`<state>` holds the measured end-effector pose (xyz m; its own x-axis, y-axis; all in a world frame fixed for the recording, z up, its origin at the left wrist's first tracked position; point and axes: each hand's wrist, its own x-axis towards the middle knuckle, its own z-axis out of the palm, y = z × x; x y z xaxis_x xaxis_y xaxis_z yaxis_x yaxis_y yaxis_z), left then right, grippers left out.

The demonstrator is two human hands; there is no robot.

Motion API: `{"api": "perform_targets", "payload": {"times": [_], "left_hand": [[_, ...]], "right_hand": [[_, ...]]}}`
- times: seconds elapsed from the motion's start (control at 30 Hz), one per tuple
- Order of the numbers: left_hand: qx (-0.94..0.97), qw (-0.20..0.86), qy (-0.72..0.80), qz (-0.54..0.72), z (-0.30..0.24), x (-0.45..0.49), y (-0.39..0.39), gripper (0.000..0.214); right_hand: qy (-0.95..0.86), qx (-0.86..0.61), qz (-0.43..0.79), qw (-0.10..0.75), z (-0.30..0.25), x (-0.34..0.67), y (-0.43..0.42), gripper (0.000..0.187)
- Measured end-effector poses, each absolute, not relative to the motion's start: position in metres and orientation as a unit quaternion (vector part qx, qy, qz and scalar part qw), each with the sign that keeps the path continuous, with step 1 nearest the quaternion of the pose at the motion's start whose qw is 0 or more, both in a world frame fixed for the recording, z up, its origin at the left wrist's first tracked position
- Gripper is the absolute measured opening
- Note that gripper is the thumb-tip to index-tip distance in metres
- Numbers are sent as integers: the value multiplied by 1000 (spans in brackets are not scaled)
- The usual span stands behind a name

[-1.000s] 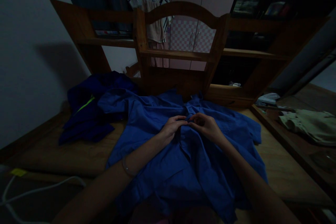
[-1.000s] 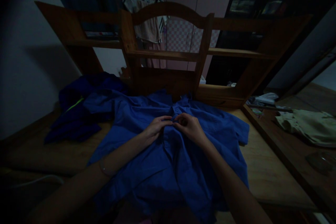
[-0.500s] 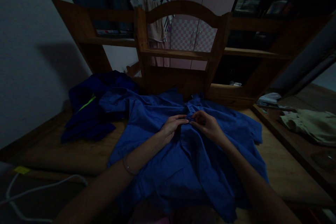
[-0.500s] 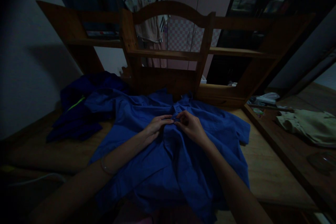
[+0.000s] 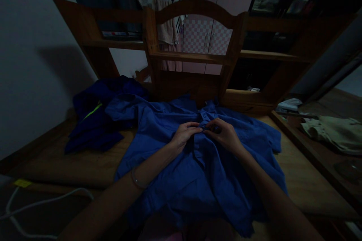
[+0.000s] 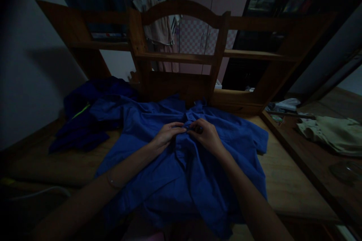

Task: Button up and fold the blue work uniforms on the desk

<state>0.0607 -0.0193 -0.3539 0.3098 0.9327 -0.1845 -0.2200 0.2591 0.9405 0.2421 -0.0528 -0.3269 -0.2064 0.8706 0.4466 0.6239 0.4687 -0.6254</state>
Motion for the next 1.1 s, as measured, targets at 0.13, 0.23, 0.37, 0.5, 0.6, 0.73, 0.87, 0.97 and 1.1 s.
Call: {"api": "perform_targets", "payload": {"times": [0.13, 0.23, 0.37, 0.5, 0.6, 0.73, 0.87, 0.97, 1.1], "left_hand": [[451, 654, 415, 443, -354, 58, -20, 39], [441, 668, 424, 423, -353, 57, -19, 42], [433, 679, 429, 408, -350, 57, -19, 43], [440, 687, 408, 409, -344, 57, -21, 42], [451, 683, 399, 413, -343, 57, -21, 42], [503, 647, 384, 425, -343, 56, -19, 42], [561, 601, 361, 440, -341, 56, -18, 40], [590, 568, 361, 447, -340, 58, -18, 37], [635, 518, 347, 456, -340, 61, -22, 30]], "right_hand": [[-762, -490, 173, 386, -326, 243, -53, 24], [-757, -492, 181, 390, -327, 243, -53, 24], [-746, -492, 199, 401, -329, 243, -52, 24], [-737, -494, 217, 407, -332, 243, -49, 23], [-735, -492, 222, 409, -333, 243, -49, 22], [-738, -483, 221, 415, -331, 244, -50, 21], [-740, -486, 217, 411, -328, 245, -52, 21], [-748, -488, 214, 396, -325, 245, -54, 23], [-763, -483, 184, 387, -321, 244, -57, 22]]}}
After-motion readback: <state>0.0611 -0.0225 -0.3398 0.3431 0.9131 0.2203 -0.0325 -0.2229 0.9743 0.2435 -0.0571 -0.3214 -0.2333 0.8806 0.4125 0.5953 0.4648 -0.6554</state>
